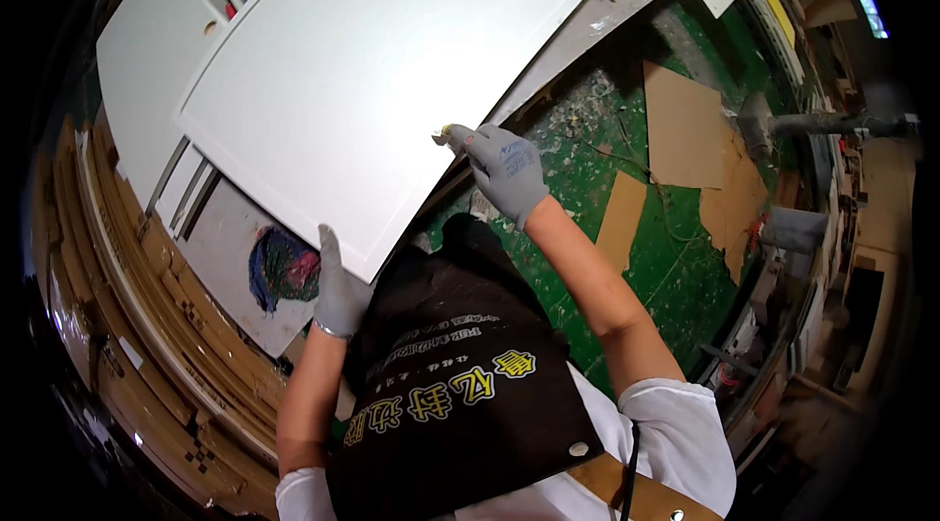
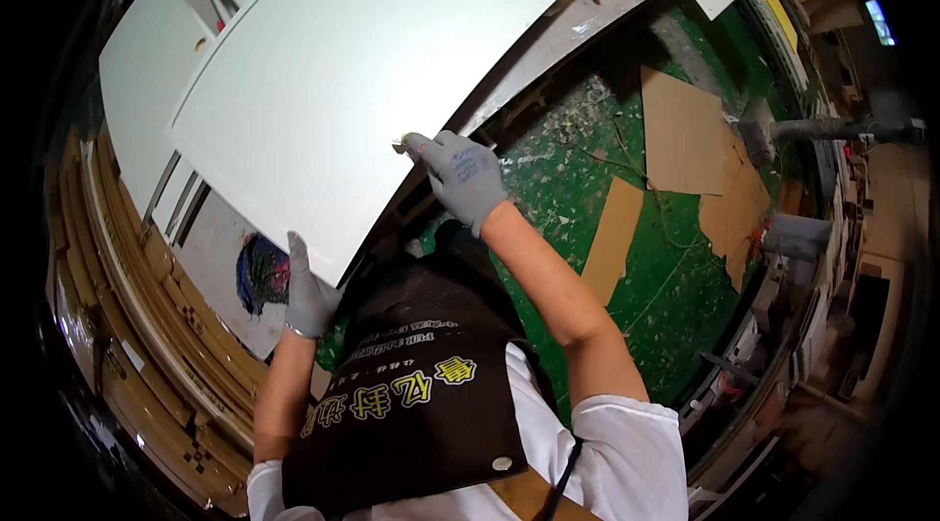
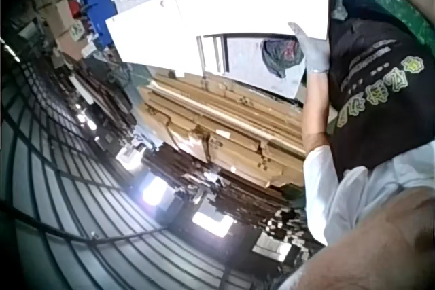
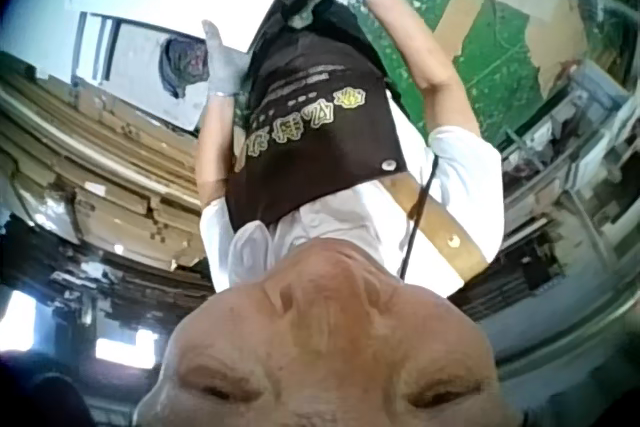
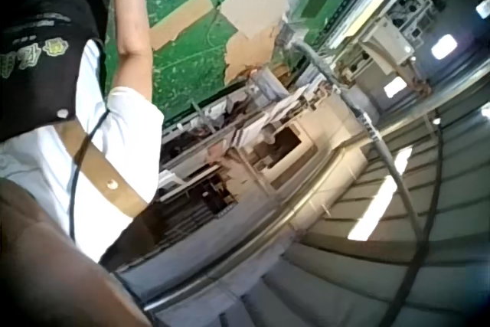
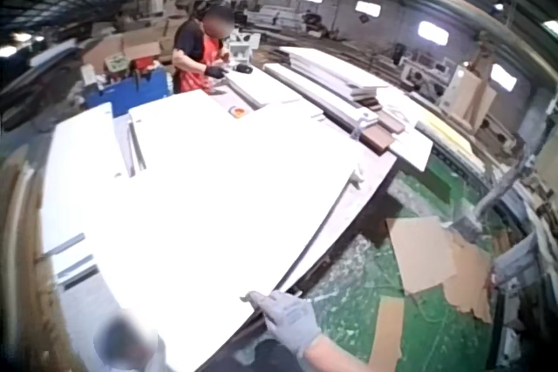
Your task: The person uses a utility knife to trim the edges of a white wooden board, removing excess material. They then use a cloth to wipe the surface of the board clean.
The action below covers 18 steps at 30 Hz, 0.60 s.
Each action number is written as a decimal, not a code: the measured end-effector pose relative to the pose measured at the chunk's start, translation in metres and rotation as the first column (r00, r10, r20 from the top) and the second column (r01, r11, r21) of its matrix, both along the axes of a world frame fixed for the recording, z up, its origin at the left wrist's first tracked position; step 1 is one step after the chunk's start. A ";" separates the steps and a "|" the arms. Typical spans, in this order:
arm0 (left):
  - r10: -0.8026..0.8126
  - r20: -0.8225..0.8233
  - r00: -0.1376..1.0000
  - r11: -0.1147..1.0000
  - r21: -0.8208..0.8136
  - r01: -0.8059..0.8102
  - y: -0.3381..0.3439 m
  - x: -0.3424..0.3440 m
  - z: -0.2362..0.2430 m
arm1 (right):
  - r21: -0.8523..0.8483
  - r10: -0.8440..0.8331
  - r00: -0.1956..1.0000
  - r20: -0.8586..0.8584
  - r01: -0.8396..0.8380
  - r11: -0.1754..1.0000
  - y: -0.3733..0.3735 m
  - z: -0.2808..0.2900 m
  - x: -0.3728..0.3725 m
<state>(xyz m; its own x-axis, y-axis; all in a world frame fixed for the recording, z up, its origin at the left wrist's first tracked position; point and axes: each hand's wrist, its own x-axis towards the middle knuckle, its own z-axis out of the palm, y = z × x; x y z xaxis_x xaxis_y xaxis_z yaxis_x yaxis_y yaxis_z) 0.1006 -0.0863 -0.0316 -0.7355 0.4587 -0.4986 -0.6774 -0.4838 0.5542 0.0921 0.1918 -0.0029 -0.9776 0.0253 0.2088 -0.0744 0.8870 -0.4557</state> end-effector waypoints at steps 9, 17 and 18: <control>-0.490 -0.197 0.849 0.871 -0.130 0.473 -0.039 -0.028 0.017 | -0.037 0.166 0.969 0.182 -0.162 0.986 -0.127 0.029 0.060; -0.597 -0.135 0.791 0.793 -0.246 0.557 -0.055 -0.037 0.027 | -0.611 0.440 0.873 0.212 -0.233 0.756 -0.124 -0.002 0.085; -0.510 -0.066 0.857 0.813 -0.363 0.456 -0.056 -0.028 0.017 | -0.619 0.307 0.914 0.264 -0.084 0.781 -0.099 0.004 0.077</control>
